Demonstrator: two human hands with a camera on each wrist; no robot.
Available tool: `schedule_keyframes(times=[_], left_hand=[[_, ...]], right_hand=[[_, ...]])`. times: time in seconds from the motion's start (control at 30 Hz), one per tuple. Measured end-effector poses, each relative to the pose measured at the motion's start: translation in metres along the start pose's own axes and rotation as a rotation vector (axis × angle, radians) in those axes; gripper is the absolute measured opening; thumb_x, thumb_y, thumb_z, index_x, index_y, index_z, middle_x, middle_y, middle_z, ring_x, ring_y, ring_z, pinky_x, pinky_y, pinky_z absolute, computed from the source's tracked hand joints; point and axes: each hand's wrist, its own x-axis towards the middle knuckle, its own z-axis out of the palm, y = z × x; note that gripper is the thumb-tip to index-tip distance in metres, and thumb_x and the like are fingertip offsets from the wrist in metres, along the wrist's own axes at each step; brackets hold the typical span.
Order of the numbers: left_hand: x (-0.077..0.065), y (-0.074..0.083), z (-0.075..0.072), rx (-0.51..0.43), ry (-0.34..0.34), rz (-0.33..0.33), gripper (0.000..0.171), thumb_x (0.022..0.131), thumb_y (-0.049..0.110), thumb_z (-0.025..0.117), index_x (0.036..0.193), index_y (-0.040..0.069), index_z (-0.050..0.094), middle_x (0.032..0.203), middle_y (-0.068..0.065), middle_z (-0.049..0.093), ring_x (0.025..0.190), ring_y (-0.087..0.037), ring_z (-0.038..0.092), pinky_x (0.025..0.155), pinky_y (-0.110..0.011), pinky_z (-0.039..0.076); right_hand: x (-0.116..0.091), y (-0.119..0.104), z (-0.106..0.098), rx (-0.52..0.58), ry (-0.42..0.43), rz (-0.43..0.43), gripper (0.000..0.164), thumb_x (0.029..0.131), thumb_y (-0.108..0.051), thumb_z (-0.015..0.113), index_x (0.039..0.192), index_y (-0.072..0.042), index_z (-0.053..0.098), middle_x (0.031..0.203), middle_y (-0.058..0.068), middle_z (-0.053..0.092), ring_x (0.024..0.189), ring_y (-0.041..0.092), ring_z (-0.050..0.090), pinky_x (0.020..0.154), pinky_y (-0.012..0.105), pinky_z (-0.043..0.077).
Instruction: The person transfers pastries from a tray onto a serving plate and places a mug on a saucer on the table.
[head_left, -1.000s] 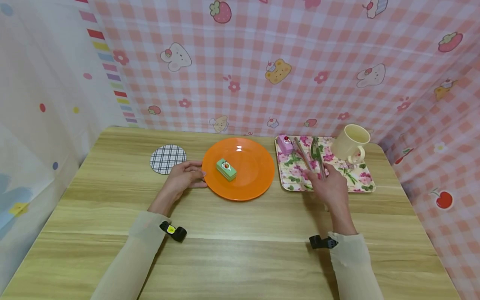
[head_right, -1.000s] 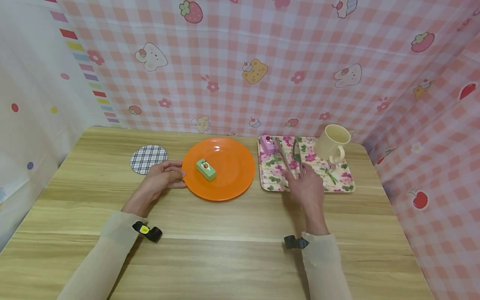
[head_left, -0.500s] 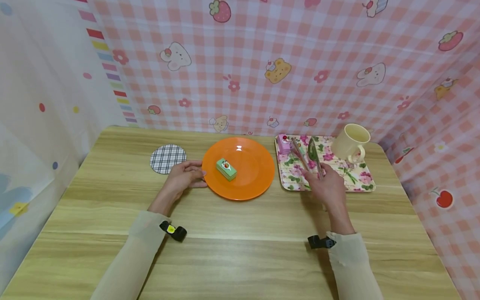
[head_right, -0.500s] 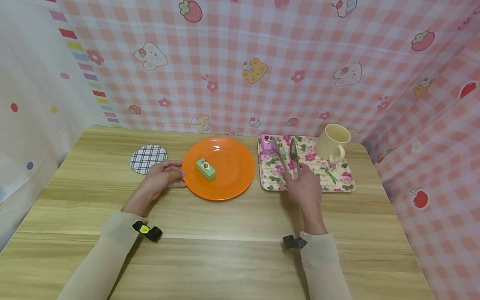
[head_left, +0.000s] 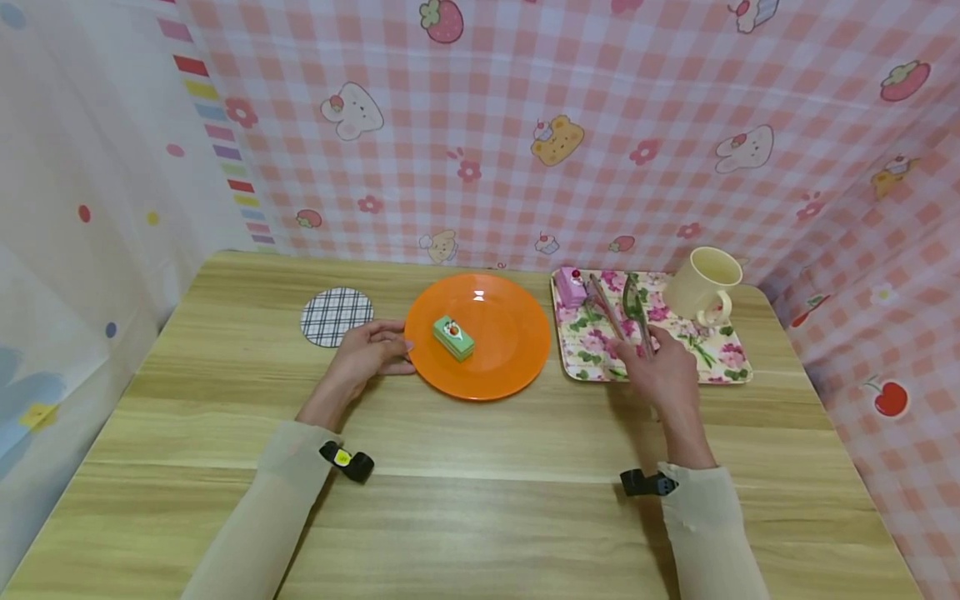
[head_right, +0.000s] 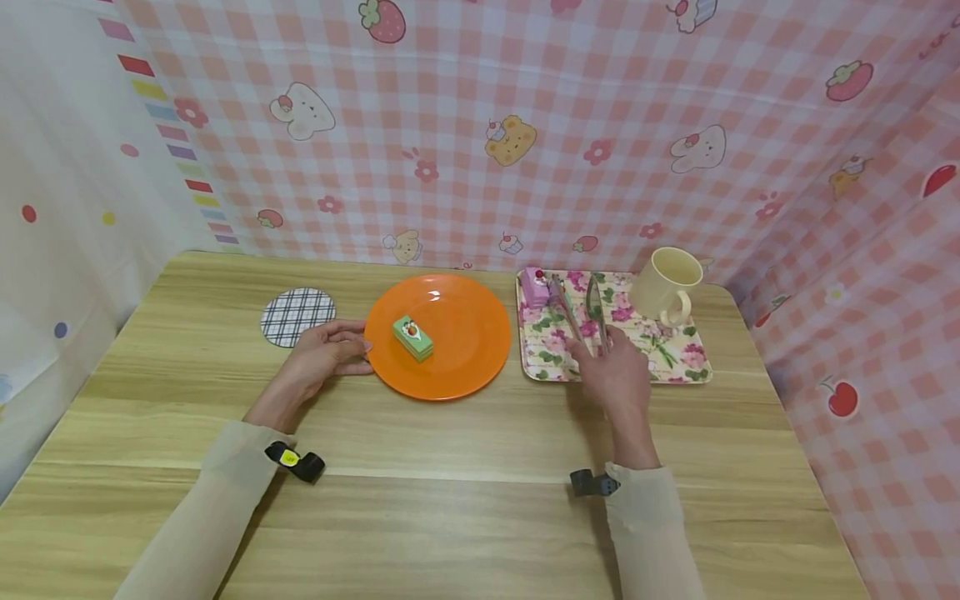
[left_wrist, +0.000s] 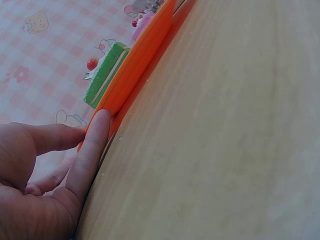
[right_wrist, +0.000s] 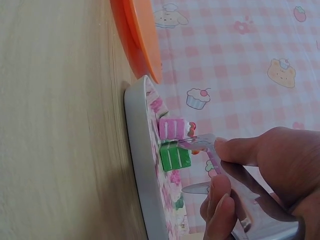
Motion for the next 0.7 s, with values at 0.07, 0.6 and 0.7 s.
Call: schedule_keyframes(times=[0.07, 0.6, 0.7], left_hand=[[0.0001, 0.0001, -0.0002, -0.001, 0.0, -0.001, 0.047, 0.097, -0.003, 0.062, 0.143, -0.002, 0.05, 0.103, -0.009, 0.063, 0.083, -0.017, 0.073, 0.081, -0.038, 0.068], [-0.0007, 0.0011, 0.0, -0.009, -0.003, -0.003, 0.048, 0.097, -0.004, 0.062, 0.143, -0.002, 0.05, 0.102, -0.008, 0.062, 0.082, -0.017, 0.073, 0.081, -0.038, 0.068], [-0.0008, 0.0011, 0.0002, -0.009, -0.003, -0.006, 0.048, 0.097, -0.003, 0.062, 0.143, -0.002, 0.05, 0.102, -0.008, 0.062, 0.082, -0.017, 0.073, 0.081, -0.038, 0.068]], right_hand=[[0.0, 0.0001, -0.0009, -0.005, 0.0, -0.003, 0.083, 0.097, -0.057, 0.06, 0.158, -0.006, 0.037, 0.14, 0.029, 0.057, 0.118, 0.041, 0.058, 0.093, 0.053, 0.057], [0.0057, 0.0052, 0.003, -0.032, -0.027, -0.052, 0.069, 0.099, -0.048, 0.06, 0.156, -0.013, 0.044, 0.073, 0.01, 0.073, 0.058, 0.019, 0.069, 0.056, 0.026, 0.047], [0.005, 0.0049, 0.0036, -0.05, -0.01, -0.067, 0.066, 0.099, -0.05, 0.06, 0.154, -0.015, 0.049, 0.073, 0.011, 0.073, 0.058, 0.02, 0.067, 0.053, 0.027, 0.045]])
